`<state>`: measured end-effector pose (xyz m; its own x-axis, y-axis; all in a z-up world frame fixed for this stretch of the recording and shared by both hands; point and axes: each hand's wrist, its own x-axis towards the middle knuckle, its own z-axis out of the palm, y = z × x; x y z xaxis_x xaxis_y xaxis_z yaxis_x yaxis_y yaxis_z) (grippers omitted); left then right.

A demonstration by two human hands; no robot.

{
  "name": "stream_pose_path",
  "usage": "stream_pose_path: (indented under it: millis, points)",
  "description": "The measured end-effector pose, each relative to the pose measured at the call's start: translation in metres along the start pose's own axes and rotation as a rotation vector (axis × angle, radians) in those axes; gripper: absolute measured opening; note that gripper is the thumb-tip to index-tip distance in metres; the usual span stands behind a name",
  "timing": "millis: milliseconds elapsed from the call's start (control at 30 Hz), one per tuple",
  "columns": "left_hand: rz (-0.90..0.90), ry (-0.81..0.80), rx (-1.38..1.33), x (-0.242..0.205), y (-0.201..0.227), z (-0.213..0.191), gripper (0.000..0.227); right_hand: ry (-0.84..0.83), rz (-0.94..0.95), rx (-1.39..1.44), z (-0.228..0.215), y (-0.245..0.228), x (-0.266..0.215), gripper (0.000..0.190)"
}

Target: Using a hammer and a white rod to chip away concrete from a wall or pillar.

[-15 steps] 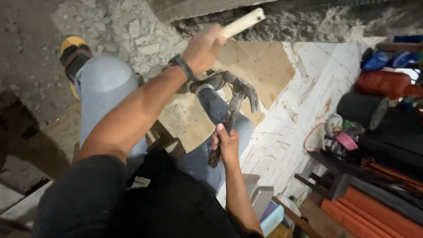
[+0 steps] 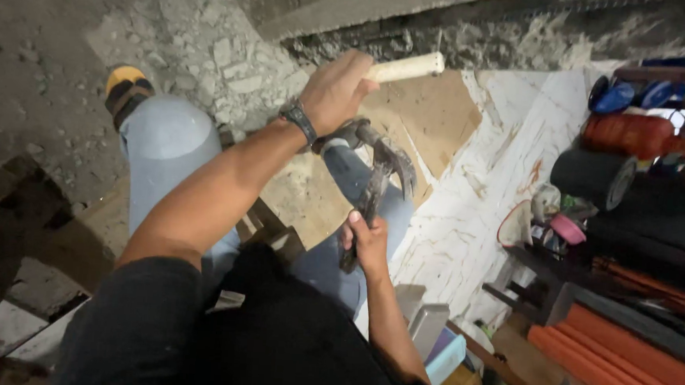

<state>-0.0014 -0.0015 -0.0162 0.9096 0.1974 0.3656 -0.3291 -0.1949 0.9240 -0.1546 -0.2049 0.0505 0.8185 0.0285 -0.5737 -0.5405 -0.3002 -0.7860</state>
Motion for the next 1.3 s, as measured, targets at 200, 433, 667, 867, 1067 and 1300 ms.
stream_pose_path:
  millis: [200, 433, 667, 867, 1067, 1300]
  points:
    - [-0.009, 0.053, 0.150, -0.005, 0.003, 0.005, 0.017, -0.004, 0.010, -0.008, 0.004, -0.001, -0.006, 0.025]
    - [0.013, 0.182, 0.205, 0.001, 0.004, 0.004, 0.018, 0.000, -0.033, -0.011, 0.008, -0.007, -0.008, 0.026]
    - [0.048, 0.177, 0.305, 0.005, 0.008, 0.001, 0.021, -0.017, -0.229, -0.008, -0.004, -0.024, -0.004, 0.019]
    - [-0.041, 0.194, 0.389, 0.007, 0.010, 0.010, 0.022, 0.093, -0.599, 0.300, -0.019, -0.068, 0.053, 0.028]
    - [-0.198, 0.069, 0.449, 0.004, -0.001, 0.022, 0.022, 0.221, -0.266, -0.309, -0.001, -0.101, 0.069, 0.049]
    - [-0.238, 0.142, 0.456, 0.005, 0.016, 0.011, 0.019, 0.073, -0.458, 0.534, -0.025, -0.060, 0.091, 0.026]
